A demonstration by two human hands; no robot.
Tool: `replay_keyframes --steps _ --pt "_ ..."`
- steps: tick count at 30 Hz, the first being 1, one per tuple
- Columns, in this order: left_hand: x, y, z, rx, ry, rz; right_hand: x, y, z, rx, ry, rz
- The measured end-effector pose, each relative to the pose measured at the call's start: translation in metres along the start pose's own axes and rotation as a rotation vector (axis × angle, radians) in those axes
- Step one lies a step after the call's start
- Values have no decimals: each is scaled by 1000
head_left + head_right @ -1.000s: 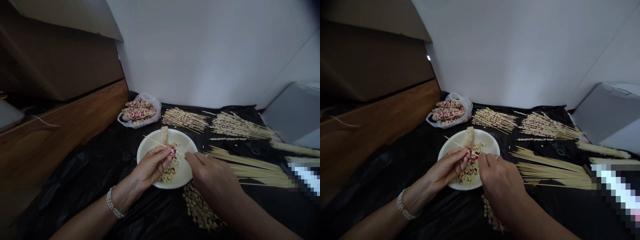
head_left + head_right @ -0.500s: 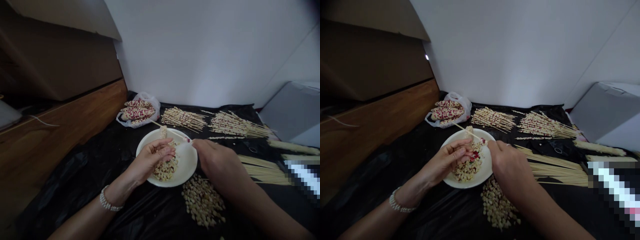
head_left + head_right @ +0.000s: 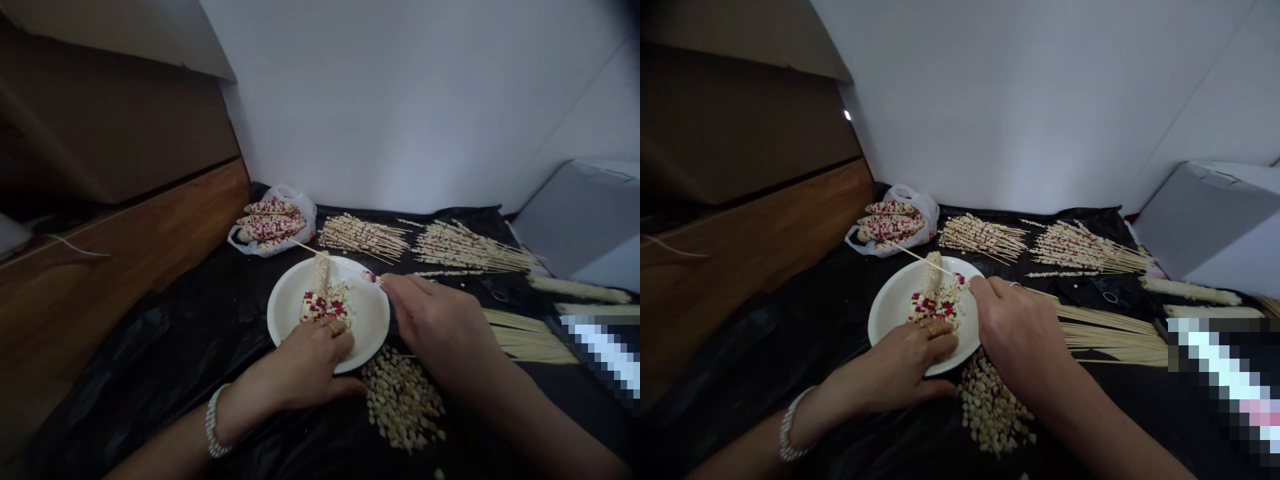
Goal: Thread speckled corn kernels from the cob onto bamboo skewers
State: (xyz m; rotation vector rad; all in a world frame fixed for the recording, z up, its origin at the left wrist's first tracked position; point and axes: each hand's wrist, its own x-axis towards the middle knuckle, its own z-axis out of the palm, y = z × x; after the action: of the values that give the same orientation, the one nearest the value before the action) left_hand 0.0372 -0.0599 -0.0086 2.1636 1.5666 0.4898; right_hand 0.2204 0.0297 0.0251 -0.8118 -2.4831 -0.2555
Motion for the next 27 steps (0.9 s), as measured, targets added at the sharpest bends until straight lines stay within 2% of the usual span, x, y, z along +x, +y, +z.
replay_keyframes --steps 3,5,13,22,24,27 --pt "2 1 4 233 -87 -33 1 -1 -1 -3 -16 12" --pt "2 1 6 294 -100 -33 1 -1 0 1 -17 11" --pt "-2 -4 6 200 -78 -74 -1 -1 1 -1 -14 4" --pt "14 -20 -2 -231 -6 -114 0 -2 -3 -26 -31 11" --pt "22 -23 -9 -471 13 -143 1 0 -3 -38 -11 9" --pt "33 -28 -19 -1042 -37 -285 2 4 -4 -54 27 8"
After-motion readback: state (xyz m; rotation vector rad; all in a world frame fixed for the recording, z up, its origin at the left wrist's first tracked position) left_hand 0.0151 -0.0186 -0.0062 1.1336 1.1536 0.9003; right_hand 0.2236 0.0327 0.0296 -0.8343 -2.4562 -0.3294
